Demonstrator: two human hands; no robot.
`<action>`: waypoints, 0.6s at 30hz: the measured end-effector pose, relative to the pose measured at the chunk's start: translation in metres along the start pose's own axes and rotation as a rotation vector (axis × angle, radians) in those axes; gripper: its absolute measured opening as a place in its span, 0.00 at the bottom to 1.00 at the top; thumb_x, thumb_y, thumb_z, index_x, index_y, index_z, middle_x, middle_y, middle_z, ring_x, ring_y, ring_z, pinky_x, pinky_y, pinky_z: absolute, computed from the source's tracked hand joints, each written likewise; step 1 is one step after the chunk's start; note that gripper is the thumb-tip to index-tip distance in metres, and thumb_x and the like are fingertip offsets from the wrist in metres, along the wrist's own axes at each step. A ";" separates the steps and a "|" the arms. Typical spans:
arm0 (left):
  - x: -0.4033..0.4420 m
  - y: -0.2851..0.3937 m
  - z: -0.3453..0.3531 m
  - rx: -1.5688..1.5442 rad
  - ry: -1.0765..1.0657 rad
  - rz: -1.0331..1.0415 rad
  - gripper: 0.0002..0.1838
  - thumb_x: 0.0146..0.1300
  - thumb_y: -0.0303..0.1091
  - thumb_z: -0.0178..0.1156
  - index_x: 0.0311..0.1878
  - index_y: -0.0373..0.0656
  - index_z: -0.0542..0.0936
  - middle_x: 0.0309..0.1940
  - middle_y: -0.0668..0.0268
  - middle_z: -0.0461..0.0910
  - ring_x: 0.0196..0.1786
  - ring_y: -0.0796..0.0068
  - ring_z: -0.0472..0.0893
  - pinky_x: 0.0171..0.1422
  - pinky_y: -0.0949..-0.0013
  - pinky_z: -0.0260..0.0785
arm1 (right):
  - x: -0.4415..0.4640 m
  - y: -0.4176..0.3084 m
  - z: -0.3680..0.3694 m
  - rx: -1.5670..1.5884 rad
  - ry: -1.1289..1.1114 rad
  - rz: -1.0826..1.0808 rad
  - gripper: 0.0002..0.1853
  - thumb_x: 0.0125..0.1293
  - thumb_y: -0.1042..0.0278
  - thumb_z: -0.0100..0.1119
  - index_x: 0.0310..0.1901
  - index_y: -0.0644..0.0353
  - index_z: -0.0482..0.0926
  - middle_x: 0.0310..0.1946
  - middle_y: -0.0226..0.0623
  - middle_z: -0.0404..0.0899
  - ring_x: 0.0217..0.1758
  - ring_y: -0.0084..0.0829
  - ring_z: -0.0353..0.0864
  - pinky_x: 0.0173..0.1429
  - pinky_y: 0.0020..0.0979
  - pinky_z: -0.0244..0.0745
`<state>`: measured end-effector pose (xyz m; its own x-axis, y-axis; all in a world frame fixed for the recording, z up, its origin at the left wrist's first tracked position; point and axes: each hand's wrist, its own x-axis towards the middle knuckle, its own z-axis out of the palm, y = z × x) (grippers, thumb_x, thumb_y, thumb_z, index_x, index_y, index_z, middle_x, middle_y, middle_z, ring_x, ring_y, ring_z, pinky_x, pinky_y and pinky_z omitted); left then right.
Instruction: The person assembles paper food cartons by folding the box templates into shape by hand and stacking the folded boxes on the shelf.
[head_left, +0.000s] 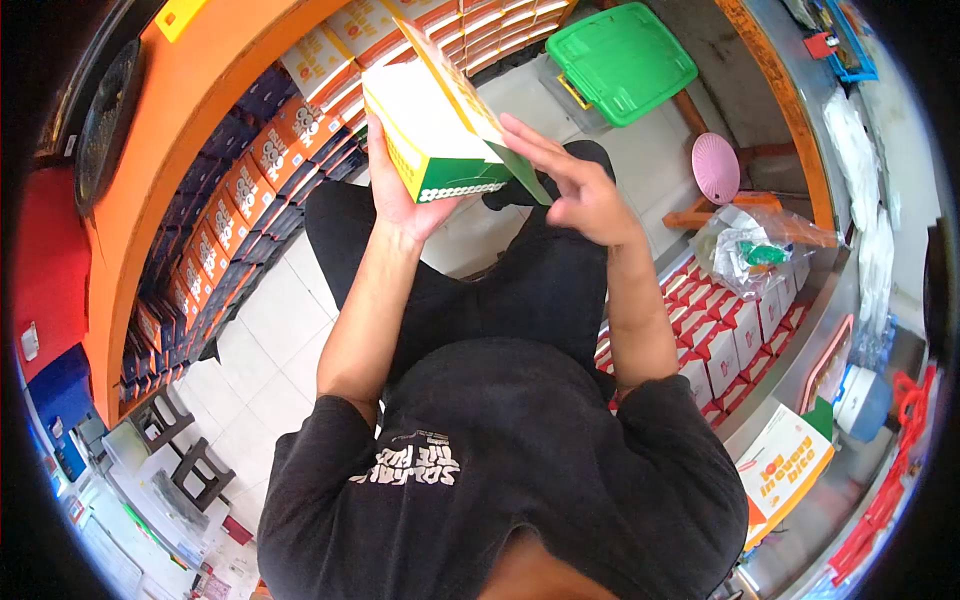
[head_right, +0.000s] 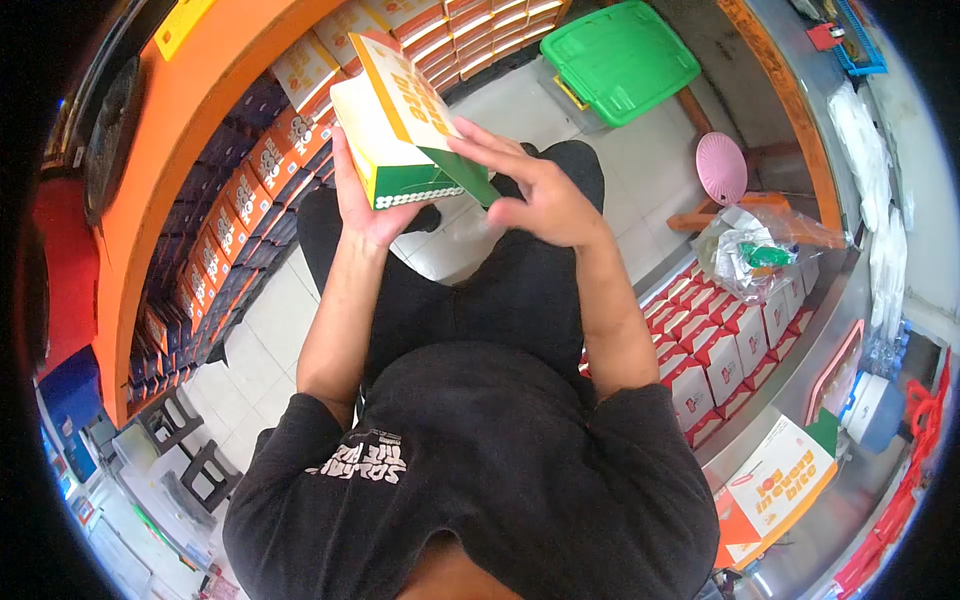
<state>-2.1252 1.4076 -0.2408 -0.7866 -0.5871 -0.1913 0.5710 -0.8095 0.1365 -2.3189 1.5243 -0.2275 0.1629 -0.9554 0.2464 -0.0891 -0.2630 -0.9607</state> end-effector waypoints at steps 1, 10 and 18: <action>-0.002 0.000 0.001 0.014 0.021 -0.001 0.43 0.65 0.74 0.39 0.75 0.56 0.58 0.73 0.57 0.59 0.74 0.51 0.60 0.75 0.34 0.46 | -0.001 0.000 0.001 0.024 0.033 0.046 0.40 0.55 0.62 0.74 0.69 0.58 0.68 0.74 0.40 0.58 0.75 0.35 0.59 0.72 0.38 0.61; -0.003 -0.008 0.015 0.042 0.026 0.007 0.43 0.65 0.74 0.37 0.75 0.55 0.59 0.72 0.58 0.62 0.73 0.51 0.62 0.75 0.38 0.51 | 0.019 0.017 0.040 -0.389 0.693 0.028 0.38 0.46 0.65 0.80 0.62 0.59 0.76 0.54 0.42 0.81 0.51 0.32 0.82 0.50 0.30 0.78; -0.007 0.003 0.008 -0.051 0.015 0.023 0.40 0.67 0.70 0.41 0.74 0.54 0.60 0.71 0.57 0.63 0.73 0.52 0.63 0.75 0.39 0.51 | 0.030 -0.002 0.048 -0.594 0.499 -0.071 0.34 0.51 0.63 0.76 0.62 0.57 0.77 0.58 0.41 0.77 0.60 0.40 0.75 0.62 0.36 0.72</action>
<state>-2.1198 1.4090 -0.2308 -0.7699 -0.6049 -0.2035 0.6002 -0.7946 0.0911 -2.2671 1.5021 -0.2243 -0.2611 -0.8438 0.4688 -0.6291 -0.2196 -0.7456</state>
